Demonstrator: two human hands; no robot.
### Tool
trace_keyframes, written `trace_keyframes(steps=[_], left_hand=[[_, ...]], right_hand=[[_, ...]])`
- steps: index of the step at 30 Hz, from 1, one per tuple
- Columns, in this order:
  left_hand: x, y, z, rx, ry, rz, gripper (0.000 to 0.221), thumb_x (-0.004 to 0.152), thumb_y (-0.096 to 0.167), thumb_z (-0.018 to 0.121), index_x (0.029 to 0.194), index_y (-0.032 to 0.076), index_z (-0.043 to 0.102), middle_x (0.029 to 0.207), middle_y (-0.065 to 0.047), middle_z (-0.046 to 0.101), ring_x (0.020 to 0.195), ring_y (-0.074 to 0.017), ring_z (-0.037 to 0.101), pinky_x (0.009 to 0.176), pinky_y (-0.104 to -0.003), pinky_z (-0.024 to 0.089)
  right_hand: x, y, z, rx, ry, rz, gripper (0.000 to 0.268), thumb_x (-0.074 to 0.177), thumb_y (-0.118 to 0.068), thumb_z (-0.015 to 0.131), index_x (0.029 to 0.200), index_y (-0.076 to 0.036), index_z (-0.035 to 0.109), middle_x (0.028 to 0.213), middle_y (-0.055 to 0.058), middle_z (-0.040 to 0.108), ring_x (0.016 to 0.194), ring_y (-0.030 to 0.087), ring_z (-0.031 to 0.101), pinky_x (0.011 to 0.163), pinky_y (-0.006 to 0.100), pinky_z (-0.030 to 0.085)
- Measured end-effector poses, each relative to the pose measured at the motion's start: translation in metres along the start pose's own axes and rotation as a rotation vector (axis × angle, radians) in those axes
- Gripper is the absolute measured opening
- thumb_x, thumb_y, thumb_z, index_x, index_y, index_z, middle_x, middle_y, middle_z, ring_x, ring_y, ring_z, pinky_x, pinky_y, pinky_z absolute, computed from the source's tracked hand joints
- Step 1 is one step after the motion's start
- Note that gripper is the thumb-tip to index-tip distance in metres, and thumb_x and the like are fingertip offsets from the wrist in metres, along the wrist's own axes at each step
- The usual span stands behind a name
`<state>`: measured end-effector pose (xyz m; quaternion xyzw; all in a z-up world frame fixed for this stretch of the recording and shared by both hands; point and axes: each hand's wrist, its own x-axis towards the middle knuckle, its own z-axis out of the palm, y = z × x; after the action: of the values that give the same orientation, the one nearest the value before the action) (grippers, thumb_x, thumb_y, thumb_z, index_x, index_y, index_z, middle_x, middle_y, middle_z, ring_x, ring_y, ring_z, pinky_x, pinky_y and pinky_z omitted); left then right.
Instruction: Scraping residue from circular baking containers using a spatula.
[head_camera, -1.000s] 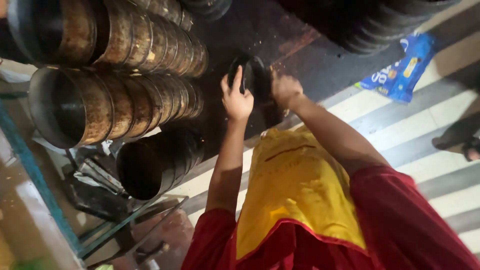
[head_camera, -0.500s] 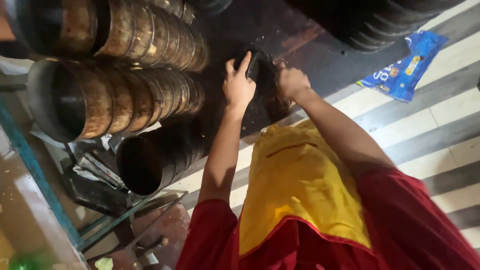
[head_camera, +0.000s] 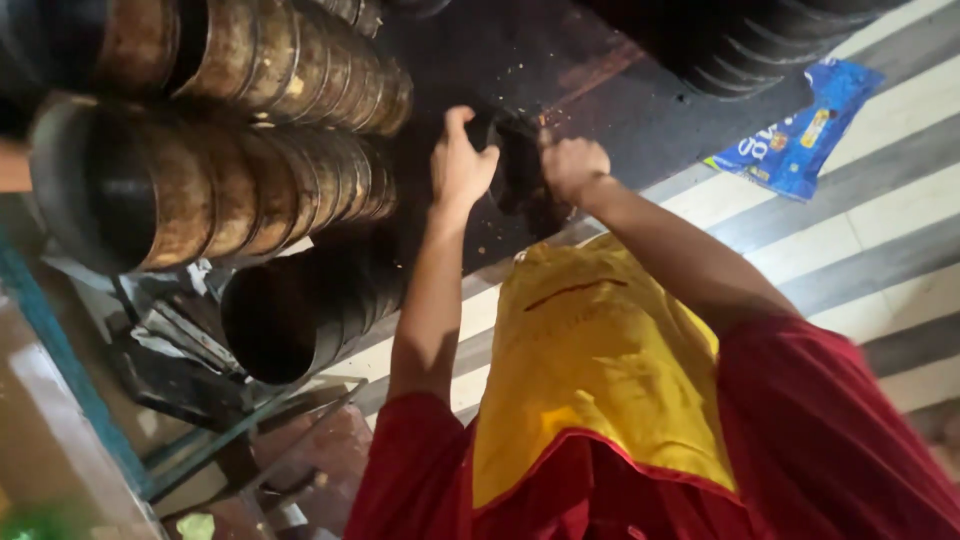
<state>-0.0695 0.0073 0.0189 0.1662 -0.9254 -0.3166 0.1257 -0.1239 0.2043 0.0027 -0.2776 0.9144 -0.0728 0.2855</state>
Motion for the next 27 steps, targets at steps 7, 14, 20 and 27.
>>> trace_keyframes(steps=[7, 14, 20, 27], left_hand=[[0.010, 0.019, -0.001, 0.152, -0.067, -0.063, 0.065, 0.074, 0.012, 0.073, 0.136, 0.031, 0.064, 0.123, -0.024, 0.064, 0.105, -0.0468, 0.066, 0.092, -0.051, 0.055], [0.021, 0.026, -0.013, 0.193, -0.140, -0.096, 0.065, 0.076, 0.013, 0.070, 0.137, 0.034, 0.064, 0.119, -0.019, 0.066, 0.102, -0.0442, 0.068, 0.090, -0.050, 0.056], [0.050, 0.043, -0.007, 0.291, -0.210, -0.089, 0.061, 0.076, 0.014, 0.070, 0.133, 0.035, 0.067, 0.121, -0.020, 0.064, 0.102, -0.0441, 0.068, 0.089, -0.050, 0.056], [0.044, 0.033, 0.006, 0.338, -0.225, -0.015, 0.061, 0.076, 0.018, 0.073, 0.135, 0.035, 0.064, 0.128, -0.022, 0.061, 0.102, -0.0451, 0.068, 0.089, -0.051, 0.056]], right_hand=[[0.017, 0.009, 0.018, 0.066, -0.044, -0.006, 0.035, 0.098, -0.024, 0.057, 0.124, -0.004, 0.068, 0.124, 0.024, 0.069, 0.114, 0.041, 0.070, 0.094, 0.049, 0.057], [0.018, 0.031, 0.010, -0.006, 0.000, -0.011, 0.036, 0.104, -0.024, 0.047, 0.133, -0.008, 0.063, 0.118, 0.023, 0.073, 0.109, 0.039, 0.071, 0.091, 0.051, 0.057], [0.029, 0.048, 0.027, -0.057, 0.047, 0.001, 0.036, 0.105, -0.028, 0.041, 0.127, -0.010, 0.065, 0.112, 0.021, 0.071, 0.102, 0.038, 0.069, 0.085, 0.051, 0.055], [0.030, 0.029, 0.025, -0.037, -0.052, -0.117, 0.037, 0.095, -0.021, 0.055, 0.125, -0.002, 0.066, 0.106, 0.024, 0.073, 0.098, 0.039, 0.073, 0.083, 0.050, 0.059]])
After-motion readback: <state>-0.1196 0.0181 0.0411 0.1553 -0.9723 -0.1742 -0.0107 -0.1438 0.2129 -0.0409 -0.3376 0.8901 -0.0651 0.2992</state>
